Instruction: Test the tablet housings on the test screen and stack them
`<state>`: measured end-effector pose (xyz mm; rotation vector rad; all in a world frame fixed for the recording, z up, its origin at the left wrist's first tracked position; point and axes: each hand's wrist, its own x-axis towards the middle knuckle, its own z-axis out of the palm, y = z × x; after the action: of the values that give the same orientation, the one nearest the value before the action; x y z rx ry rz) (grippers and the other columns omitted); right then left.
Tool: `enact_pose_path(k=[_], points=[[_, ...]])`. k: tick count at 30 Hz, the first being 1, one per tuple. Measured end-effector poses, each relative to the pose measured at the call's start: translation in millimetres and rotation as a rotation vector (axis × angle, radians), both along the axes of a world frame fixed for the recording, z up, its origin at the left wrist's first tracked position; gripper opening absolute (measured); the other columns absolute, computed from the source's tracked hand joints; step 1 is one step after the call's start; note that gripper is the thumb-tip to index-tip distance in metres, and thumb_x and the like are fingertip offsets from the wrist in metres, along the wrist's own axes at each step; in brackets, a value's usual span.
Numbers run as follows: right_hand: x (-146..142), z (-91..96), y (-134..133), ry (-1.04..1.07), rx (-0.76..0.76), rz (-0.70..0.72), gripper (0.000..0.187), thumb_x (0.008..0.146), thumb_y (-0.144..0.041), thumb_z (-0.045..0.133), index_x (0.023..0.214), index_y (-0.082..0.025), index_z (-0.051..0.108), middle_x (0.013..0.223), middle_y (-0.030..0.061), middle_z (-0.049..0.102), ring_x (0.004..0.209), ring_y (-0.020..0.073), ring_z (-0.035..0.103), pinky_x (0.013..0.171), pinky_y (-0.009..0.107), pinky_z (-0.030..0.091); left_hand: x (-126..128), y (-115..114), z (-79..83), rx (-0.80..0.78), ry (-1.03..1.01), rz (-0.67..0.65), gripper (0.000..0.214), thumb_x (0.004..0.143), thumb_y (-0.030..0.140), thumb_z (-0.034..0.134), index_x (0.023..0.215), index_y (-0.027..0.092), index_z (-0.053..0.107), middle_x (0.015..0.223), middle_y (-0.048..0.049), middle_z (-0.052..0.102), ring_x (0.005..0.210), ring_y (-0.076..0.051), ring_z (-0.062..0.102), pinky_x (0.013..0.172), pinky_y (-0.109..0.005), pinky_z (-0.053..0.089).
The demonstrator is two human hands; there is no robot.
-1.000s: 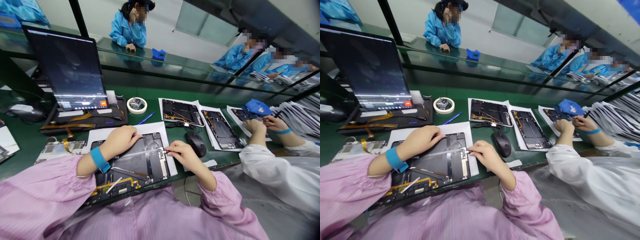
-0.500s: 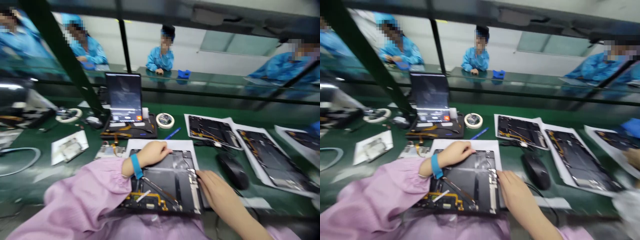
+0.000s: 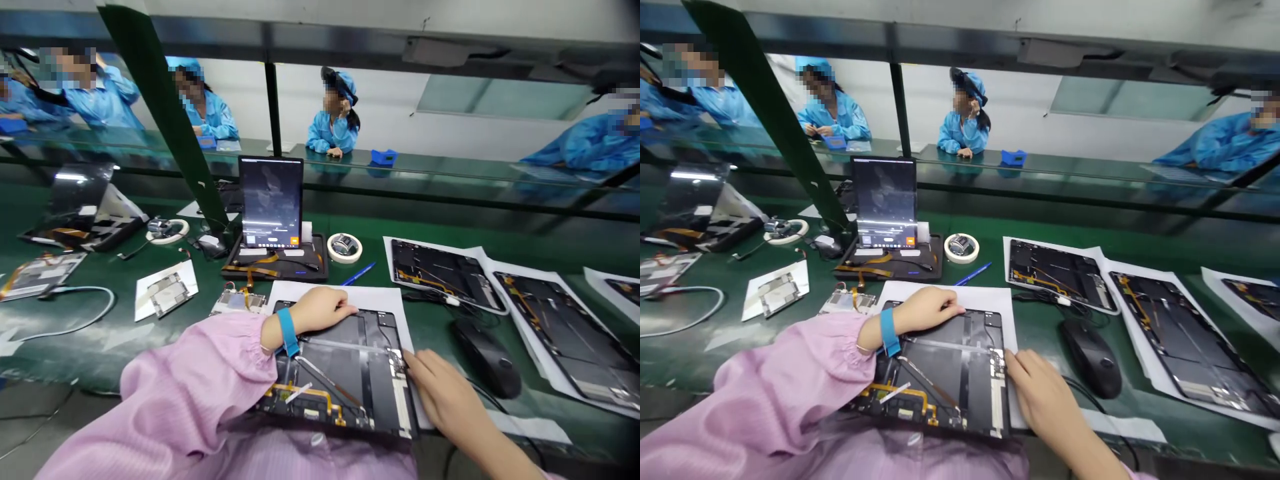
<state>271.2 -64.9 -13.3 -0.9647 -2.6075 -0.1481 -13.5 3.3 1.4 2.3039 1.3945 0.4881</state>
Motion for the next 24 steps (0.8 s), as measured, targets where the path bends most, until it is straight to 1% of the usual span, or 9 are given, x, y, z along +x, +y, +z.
enact_pose_path(k=[2, 4, 6, 8, 11, 13, 16, 20, 24], points=[[1, 4.0, -1, 0.045, -0.101, -0.037, 0.026, 0.094, -0.022, 0.042, 0.115, -0.015, 0.055, 0.083, 0.0073, 0.062, 0.073, 0.0184, 0.060, 0.064, 0.031, 0.053, -1, -3, 0.2, -0.011, 0.003, -0.018, 0.039, 0.090, 0.049, 0.046, 0.069, 0.019, 0.057, 0.067, -0.0018, 0.062, 0.061, -0.015, 0.053, 0.056, -0.026, 0.029], [3, 5.5, -3, 0.172, -0.170, -0.120, 0.034, 0.092, -0.025, 0.049, 0.124, -0.014, 0.049, 0.097, 0.0103, 0.064, 0.081, 0.0184, 0.063, 0.071, 0.032, 0.055, -1, -5, 0.1, -0.023, 0.007, -0.022, 0.040, 0.091, 0.050, 0.044, 0.068, 0.018, 0.056, 0.067, -0.0021, 0.061, 0.062, -0.016, 0.053, 0.056, -0.026, 0.030], [6, 4.9, -6, 0.300, -0.127, -0.164, 0.028, 0.092, -0.021, 0.050, 0.119, -0.016, 0.052, 0.100, 0.0095, 0.066, 0.085, 0.0173, 0.064, 0.075, 0.031, 0.055, -2, -5, -0.6, -0.046, 0.016, -0.017, 0.042, 0.091, 0.051, 0.042, 0.068, 0.019, 0.055, 0.067, -0.0022, 0.061, 0.062, -0.016, 0.053, 0.057, -0.026, 0.030], [9, 5.3, -8, 0.325, -0.048, -0.123, 0.021, 0.092, -0.014, 0.048, 0.110, -0.018, 0.057, 0.096, 0.0067, 0.068, 0.088, 0.0166, 0.064, 0.079, 0.031, 0.054, -3, -4, -1.0, -0.076, 0.029, -0.021, 0.042, 0.091, 0.052, 0.041, 0.068, 0.019, 0.053, 0.068, -0.0020, 0.061, 0.063, -0.017, 0.053, 0.057, -0.026, 0.030], [9, 10.5, -11, 0.206, -0.004, -0.065, 0.025, 0.094, -0.012, 0.045, 0.115, -0.017, 0.058, 0.095, 0.0063, 0.069, 0.086, 0.0162, 0.062, 0.078, 0.030, 0.052, -3, -4, 0.0, -0.099, 0.041, -0.031, 0.041, 0.090, 0.052, 0.040, 0.068, 0.020, 0.052, 0.069, -0.0018, 0.061, 0.064, -0.017, 0.054, 0.057, -0.026, 0.030], [7, 14.9, -11, 0.098, 0.015, -0.083, 0.026, 0.095, -0.015, 0.046, 0.117, -0.015, 0.060, 0.089, 0.0063, 0.068, 0.079, 0.0160, 0.059, 0.071, 0.029, 0.050, -3, -5, 1.3, -0.099, 0.047, -0.030, 0.041, 0.090, 0.052, 0.040, 0.068, 0.020, 0.052, 0.069, -0.0019, 0.061, 0.064, -0.017, 0.054, 0.057, -0.026, 0.030], [4, 18.2, -10, -0.018, 0.073, -0.098, 0.025, 0.096, -0.018, 0.045, 0.111, -0.016, 0.065, 0.079, 0.0052, 0.066, 0.072, 0.0154, 0.054, 0.066, 0.029, 0.045, -2, -6, 2.6, -0.100, 0.059, -0.017, 0.042, 0.090, 0.053, 0.039, 0.067, 0.020, 0.051, 0.069, -0.0020, 0.061, 0.064, -0.018, 0.054, 0.057, -0.027, 0.029], [3, 17.8, -10, -0.066, 0.096, -0.106, 0.026, 0.096, -0.019, 0.045, 0.113, -0.016, 0.065, 0.079, 0.0054, 0.064, 0.074, 0.0158, 0.050, 0.066, 0.029, 0.039, -2, -5, 2.7, -0.099, 0.062, -0.007, 0.042, 0.090, 0.053, 0.039, 0.067, 0.020, 0.050, 0.068, -0.0022, 0.061, 0.063, -0.018, 0.053, 0.056, -0.027, 0.028], [3, 19.0, -12, -0.102, 0.092, -0.107, 0.026, 0.095, -0.017, 0.047, 0.115, -0.014, 0.063, 0.082, 0.0064, 0.064, 0.077, 0.0172, 0.049, 0.068, 0.031, 0.037, -2, -6, 3.2, -0.097, 0.059, -0.007, 0.042, 0.090, 0.053, 0.039, 0.067, 0.020, 0.051, 0.069, -0.0024, 0.061, 0.063, -0.017, 0.053, 0.057, -0.027, 0.028]])
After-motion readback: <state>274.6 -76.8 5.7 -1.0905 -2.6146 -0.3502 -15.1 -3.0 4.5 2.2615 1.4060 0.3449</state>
